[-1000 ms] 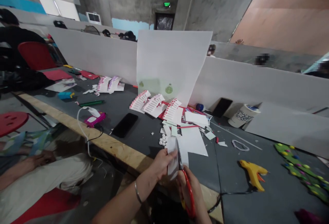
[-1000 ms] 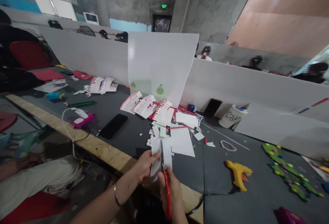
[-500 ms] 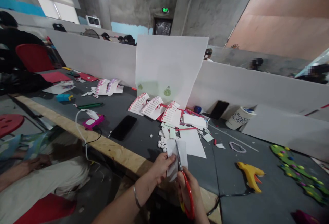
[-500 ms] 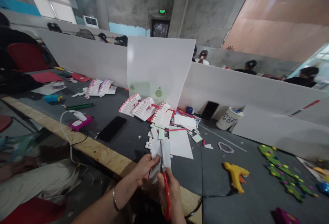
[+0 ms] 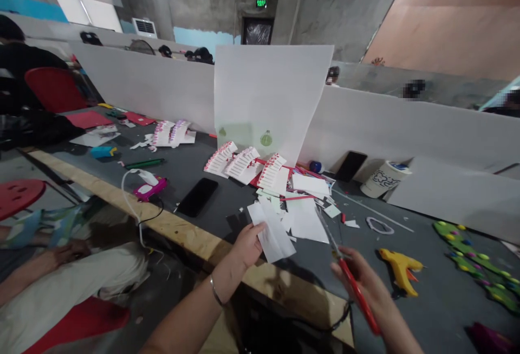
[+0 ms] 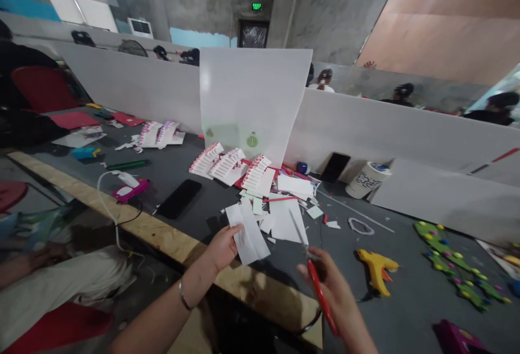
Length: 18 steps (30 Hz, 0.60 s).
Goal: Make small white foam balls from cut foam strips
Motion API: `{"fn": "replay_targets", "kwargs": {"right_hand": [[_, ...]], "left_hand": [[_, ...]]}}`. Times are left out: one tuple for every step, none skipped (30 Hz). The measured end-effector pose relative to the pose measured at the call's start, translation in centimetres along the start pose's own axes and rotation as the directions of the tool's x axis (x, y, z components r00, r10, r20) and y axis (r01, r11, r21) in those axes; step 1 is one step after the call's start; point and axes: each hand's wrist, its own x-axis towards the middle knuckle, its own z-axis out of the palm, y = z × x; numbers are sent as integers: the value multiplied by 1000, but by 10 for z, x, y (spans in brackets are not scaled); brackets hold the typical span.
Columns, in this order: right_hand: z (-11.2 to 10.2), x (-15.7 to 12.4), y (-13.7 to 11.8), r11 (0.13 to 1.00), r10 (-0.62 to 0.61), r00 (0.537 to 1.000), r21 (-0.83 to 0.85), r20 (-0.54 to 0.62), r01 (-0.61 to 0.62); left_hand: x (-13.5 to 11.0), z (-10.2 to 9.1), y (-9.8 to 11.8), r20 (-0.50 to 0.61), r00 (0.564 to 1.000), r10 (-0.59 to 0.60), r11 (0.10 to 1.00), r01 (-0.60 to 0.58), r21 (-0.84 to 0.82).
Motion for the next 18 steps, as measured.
{"fn": "replay_targets", "kwargs": {"right_hand": [[-12,12,7,992,-2,1000,-129,-31,-2],[-22,25,16,962,-8,998,-271,-57,-7],[-31,37,25,917,-30,996,-399,-85,-6],[-39,49,37,873,-61,994,-487,-90,9],[-46,60,48,833,-78,993,-553,-93,14],[-52,69,60,798,-78,993,-603,-92,7],[-58,77,70,767,-90,993,-641,-75,21],[-63,82,79,733,-95,993,-679,-67,25],[-67,85,85,691,-90,994,-722,-54,24],[-70,86,88,638,-79,996,-770,-33,25],[-71,85,86,579,-71,997,-815,-15,30],[-70,81,81,530,-82,997,-847,-1,43],[-66,76,72,510,-120,993,-857,12,72],[-58,70,59,542,-177,984,-833,16,110],[-47,64,44,622,-222,975,-768,17,155],[-33,58,28,728,-227,973,-656,44,200],[-17,51,13,834,-188,979,-515,74,199],[-1,46,-1,919,-133,982,-356,133,172]], "left_hand": [[0,0,1,7,1000,4,1000,-4,-7],[-1,0,2,13,1000,7,1000,-7,-14],[-2,0,3,15,1000,4,1000,-3,-23],[-4,1,4,12,1000,-7,999,7,-32],[-5,1,5,4,1000,-23,999,23,-39],[-7,1,5,-9,999,-40,998,40,-43],[-8,1,6,-20,998,-54,997,53,-48],[-10,1,7,-25,998,-64,997,62,-52],[-11,1,8,-21,997,-69,996,67,-54],[-13,1,8,-8,997,-73,996,72,-55],[-15,2,8,11,997,-77,995,78,-56],[-16,3,8,31,996,-84,995,86,-57],[-18,5,6,51,994,-93,994,95,-55],[-20,7,4,68,992,-103,993,107,-49],[-22,10,1,84,990,-113,992,117,-40],[-24,13,-3,98,987,-125,991,128,-28],[-26,15,-8,113,984,-140,990,143,-15],[-27,17,-13,130,979,-158,987,160,-3]]}}
